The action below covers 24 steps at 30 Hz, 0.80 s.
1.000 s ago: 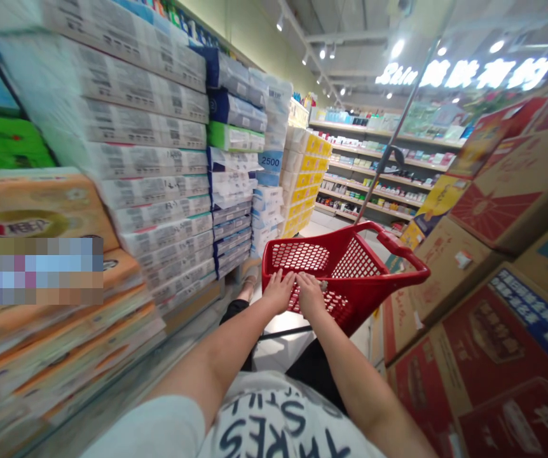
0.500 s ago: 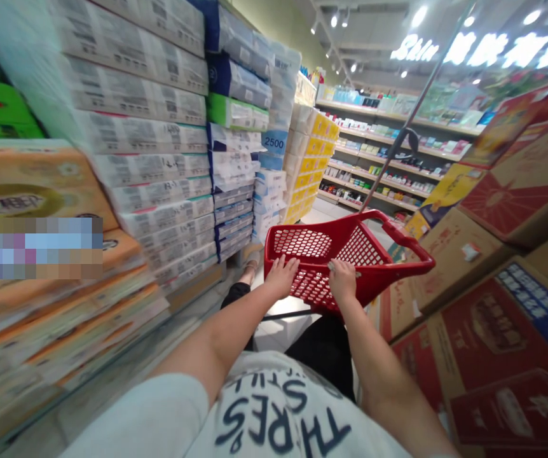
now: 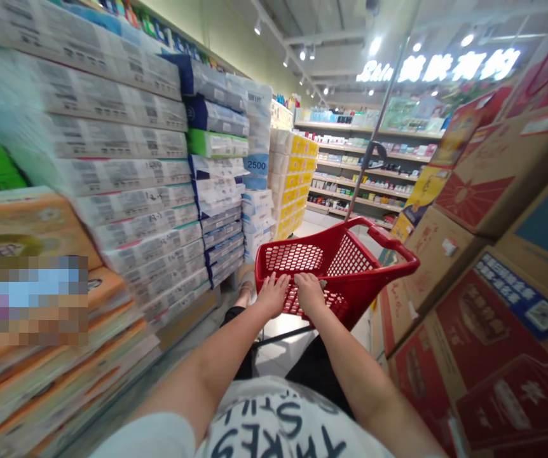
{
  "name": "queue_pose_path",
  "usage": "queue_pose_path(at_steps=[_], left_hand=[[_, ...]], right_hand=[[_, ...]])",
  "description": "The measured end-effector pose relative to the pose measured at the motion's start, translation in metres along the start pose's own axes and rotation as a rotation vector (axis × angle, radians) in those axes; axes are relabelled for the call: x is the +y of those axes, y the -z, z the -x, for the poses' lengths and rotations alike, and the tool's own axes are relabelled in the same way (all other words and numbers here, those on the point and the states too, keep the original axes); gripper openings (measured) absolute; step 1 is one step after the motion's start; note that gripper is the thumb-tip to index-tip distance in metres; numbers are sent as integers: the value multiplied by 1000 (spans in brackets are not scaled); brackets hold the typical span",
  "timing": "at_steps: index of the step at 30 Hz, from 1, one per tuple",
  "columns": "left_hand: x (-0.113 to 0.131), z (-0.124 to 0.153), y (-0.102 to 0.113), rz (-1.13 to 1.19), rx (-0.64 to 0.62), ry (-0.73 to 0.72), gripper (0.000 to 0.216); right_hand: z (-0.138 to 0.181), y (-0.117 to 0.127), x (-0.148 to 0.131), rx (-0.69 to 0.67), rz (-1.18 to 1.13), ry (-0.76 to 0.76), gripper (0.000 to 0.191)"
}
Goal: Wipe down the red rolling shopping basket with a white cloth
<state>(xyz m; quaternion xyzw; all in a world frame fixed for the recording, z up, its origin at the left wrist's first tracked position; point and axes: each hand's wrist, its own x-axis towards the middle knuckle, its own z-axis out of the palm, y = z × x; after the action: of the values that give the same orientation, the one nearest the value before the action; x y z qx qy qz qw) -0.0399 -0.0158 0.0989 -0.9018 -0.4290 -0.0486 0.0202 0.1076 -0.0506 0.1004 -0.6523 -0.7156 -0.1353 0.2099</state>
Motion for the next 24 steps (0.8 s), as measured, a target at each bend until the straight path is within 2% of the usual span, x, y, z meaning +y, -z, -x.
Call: queue_pose_path(at_steps=[3,9,13,18,24], left_hand=[[1,0,3,-4,-11,-2,77],[3,-1,4,6,-29,-10,76],[4,-2,2,20,-8,-10,76],[3,0,-1,47,20,-24,74],[1,0,-5,79,42,-14,73]], right_hand=[[5,11,13,8,8,-22,35],[16,42,69,138,136,-342,29],[18,49,83,136,181,-366,29],[18,32,63,173,183,-352,32],[6,3,11,18,96,-122,37]])
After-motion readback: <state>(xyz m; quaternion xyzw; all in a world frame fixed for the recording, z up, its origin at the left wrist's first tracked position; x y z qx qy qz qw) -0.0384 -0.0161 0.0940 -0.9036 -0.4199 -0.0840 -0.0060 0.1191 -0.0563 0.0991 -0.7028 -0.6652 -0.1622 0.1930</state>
